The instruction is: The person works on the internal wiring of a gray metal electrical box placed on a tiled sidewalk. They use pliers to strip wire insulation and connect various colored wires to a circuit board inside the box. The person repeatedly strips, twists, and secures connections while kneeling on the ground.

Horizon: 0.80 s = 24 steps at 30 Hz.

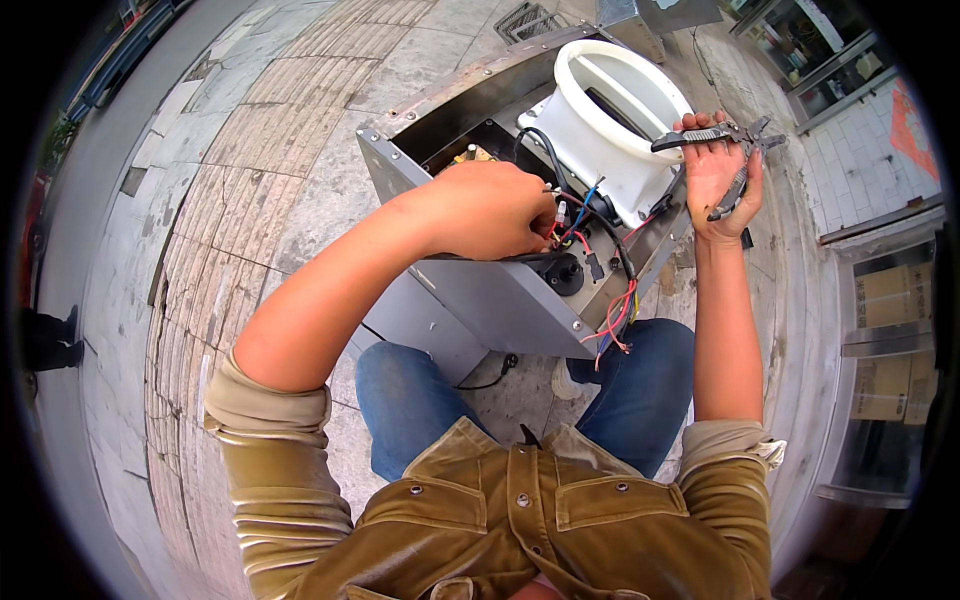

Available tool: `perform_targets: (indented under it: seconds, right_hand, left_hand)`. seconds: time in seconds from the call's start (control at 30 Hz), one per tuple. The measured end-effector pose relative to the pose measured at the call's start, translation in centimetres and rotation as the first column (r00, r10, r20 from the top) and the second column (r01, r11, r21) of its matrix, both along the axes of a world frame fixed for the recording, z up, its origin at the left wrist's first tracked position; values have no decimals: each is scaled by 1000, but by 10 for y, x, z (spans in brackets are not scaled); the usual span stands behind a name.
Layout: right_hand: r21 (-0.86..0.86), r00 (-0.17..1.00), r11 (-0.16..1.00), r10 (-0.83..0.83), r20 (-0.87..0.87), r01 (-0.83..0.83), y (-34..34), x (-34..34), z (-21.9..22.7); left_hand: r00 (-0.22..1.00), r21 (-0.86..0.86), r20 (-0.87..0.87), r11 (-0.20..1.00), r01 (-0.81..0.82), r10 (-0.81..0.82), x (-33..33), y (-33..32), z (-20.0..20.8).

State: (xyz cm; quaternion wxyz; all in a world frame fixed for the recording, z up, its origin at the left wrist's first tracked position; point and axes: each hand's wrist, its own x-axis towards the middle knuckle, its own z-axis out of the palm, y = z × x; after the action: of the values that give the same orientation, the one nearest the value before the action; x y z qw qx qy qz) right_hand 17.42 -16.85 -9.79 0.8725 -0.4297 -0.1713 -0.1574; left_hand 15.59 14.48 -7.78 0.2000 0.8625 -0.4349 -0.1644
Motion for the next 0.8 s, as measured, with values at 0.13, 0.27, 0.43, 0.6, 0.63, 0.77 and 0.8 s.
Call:
perform_targets:
  seconds: [0.13,0.27,0.43,0.6,0.63,0.77,0.8]
  right_hand:
    - [2,999,999,36,3,-36,0,-1,1]
    - [-6,997,997,77,5,-77,-1,-3,0]
    - [15,991,991,136,9,-137,-5,-1,-1]
    - [15,979,979,204,2,-204,-6,-3,8]
    - [-1,979,979,206,-10,-206,-5,-6,15]
    - [-256,953,920,301,-29,-298,13,-23,52]
    - [-393,967,884,244,-70,-252,22,-31,65]
  left_hand:
    - [998,-85,0,994,-61,61,0,3,4]
    - [964,-268,-207,939,-217,164,0,18,3]
    - [900,-427,-377,821,-378,218,-1,21,-4]
    - [885,-455,-342,768,-450,316,-2,18,0]
    - [873,-480,-363,737,-476,327,-4,17,4]
    - [872,-481,-394,744,-464,289,0,30,5]
    - [868,-480,-407,742,-468,283,1,32,6]
